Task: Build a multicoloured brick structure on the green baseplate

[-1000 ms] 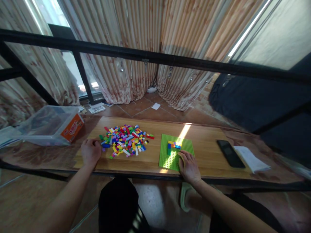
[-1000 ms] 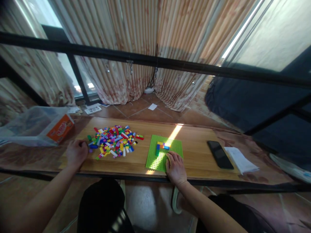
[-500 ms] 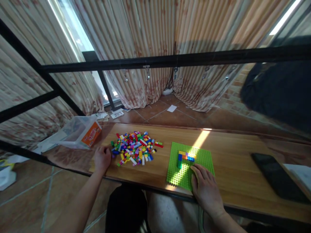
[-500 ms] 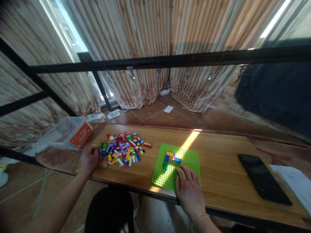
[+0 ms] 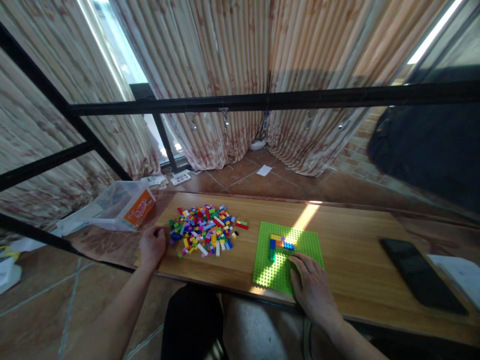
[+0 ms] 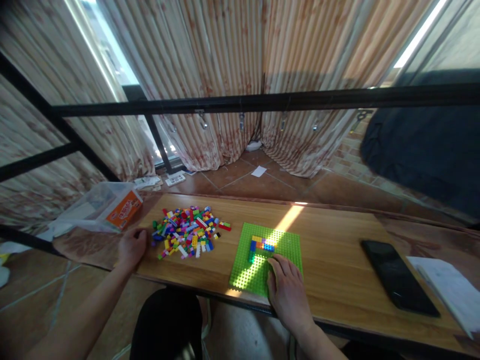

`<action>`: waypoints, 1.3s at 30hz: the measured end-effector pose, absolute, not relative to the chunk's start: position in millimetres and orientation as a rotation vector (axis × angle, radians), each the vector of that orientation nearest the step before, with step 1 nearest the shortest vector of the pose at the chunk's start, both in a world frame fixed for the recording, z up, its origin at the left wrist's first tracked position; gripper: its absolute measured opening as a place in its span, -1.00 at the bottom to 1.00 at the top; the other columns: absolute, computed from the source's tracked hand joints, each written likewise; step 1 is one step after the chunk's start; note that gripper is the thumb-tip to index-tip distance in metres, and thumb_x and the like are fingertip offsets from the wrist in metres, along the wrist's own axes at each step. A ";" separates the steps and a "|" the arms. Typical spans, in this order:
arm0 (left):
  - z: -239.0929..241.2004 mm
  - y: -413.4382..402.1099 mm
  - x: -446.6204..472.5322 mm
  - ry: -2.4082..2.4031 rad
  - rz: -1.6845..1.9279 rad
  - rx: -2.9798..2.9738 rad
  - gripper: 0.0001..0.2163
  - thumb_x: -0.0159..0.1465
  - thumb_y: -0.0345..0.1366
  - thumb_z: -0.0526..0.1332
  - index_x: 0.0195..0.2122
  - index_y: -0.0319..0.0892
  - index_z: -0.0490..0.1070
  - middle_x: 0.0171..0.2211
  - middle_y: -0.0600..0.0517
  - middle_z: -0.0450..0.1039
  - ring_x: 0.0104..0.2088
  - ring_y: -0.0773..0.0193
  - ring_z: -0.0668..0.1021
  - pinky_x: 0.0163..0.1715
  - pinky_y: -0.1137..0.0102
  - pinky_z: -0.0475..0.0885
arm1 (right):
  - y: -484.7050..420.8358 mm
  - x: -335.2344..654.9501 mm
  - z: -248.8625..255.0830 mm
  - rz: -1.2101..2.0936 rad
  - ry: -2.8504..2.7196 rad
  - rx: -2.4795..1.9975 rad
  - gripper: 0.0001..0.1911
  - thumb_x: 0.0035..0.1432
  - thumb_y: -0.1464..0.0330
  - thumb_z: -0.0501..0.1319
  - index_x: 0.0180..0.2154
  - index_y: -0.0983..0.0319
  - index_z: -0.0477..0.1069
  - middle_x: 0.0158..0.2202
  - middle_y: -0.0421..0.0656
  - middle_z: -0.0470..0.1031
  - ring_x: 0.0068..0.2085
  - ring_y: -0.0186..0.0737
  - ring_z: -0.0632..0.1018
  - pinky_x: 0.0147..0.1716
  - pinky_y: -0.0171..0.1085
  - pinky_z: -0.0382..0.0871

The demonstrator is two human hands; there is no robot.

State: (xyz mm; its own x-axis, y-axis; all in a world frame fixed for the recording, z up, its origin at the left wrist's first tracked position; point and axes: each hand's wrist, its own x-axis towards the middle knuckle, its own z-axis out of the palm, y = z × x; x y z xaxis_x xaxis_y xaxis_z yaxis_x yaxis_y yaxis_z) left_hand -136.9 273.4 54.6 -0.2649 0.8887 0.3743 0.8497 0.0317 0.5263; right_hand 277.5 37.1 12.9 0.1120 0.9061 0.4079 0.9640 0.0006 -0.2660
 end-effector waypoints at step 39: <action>66.6 223.7 128.2 0.770 0.463 2.217 -0.41 0.14 -0.36 0.30 0.21 -0.12 0.21 0.18 -0.12 0.33 0.20 0.05 0.36 0.21 0.07 0.29 | 133.4 328.6 31.1 -0.132 -1.948 -1.876 -0.67 0.27 0.33 0.06 0.03 0.25 0.37 0.04 0.04 0.45 -0.02 0.03 0.45 -0.07 -0.03 0.33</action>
State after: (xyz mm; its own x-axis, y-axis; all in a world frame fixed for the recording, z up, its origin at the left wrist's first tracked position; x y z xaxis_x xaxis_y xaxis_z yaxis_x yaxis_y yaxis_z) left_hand 128.2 223.7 66.6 0.7556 0.6486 0.0916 0.3847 -0.5526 0.7394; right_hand 328.6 133.4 31.1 0.0086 0.9302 0.3671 0.9713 0.0796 -0.2243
